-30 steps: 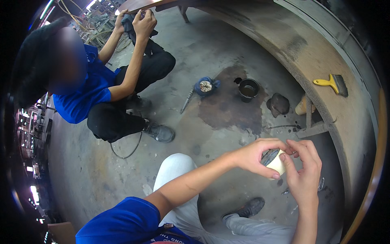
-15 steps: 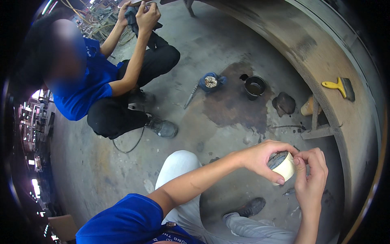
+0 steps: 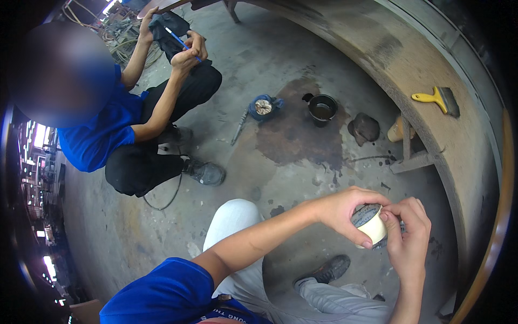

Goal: The person sits on the floor and handles a roll of white tape, tearing off a small piece and manipulating it with their fingers. A coworker in the background is seen wiping a wooden table.

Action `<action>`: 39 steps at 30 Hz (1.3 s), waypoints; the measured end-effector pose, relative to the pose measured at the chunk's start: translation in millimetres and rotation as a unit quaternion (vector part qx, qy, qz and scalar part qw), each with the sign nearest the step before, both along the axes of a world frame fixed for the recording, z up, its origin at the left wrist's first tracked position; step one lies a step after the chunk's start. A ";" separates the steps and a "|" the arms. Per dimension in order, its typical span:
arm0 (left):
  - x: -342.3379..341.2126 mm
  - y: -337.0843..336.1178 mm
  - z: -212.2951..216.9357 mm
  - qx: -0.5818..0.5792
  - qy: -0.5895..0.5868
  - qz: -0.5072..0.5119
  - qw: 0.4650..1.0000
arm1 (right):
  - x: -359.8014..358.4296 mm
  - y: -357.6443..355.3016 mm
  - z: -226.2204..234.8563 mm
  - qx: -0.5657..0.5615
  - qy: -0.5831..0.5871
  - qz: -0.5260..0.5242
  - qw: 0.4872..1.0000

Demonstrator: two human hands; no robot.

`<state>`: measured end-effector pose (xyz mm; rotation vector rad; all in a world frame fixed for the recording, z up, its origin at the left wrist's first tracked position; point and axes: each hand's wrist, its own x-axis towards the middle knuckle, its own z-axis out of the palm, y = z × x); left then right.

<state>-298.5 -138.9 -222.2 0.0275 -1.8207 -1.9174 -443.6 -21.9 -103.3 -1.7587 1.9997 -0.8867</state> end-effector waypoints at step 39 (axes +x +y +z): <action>35.8 -11.8 16.5 0.166 0.003 -0.078 0.983 | 16.6 -23.8 6.8 0.041 -0.104 -0.119 0.987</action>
